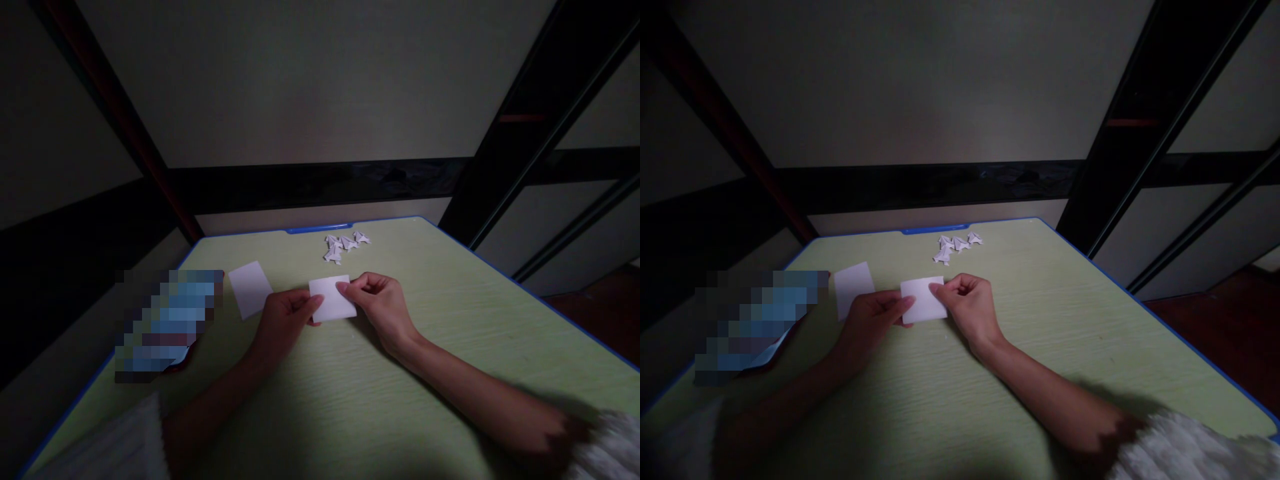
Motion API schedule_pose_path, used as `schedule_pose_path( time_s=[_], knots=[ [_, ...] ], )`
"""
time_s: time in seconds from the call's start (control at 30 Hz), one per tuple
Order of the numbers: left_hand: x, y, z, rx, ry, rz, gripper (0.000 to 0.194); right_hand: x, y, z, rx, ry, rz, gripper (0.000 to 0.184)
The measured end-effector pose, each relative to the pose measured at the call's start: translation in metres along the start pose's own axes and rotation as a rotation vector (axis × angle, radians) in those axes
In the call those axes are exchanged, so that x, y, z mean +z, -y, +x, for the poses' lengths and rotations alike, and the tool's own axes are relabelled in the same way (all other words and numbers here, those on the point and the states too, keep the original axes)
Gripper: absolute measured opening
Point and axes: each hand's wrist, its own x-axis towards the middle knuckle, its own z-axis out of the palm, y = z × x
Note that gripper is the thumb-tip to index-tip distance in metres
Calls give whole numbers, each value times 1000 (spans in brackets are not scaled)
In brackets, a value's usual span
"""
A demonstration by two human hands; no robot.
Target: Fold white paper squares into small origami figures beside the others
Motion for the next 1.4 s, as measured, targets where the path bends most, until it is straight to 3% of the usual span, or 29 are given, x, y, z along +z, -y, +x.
schedule_pose_path(
  time_s=[1.4],
  knots=[
    [-1,-2,-2,6,17,61,23,0,3,1,13,34,-3,19]
  ],
)
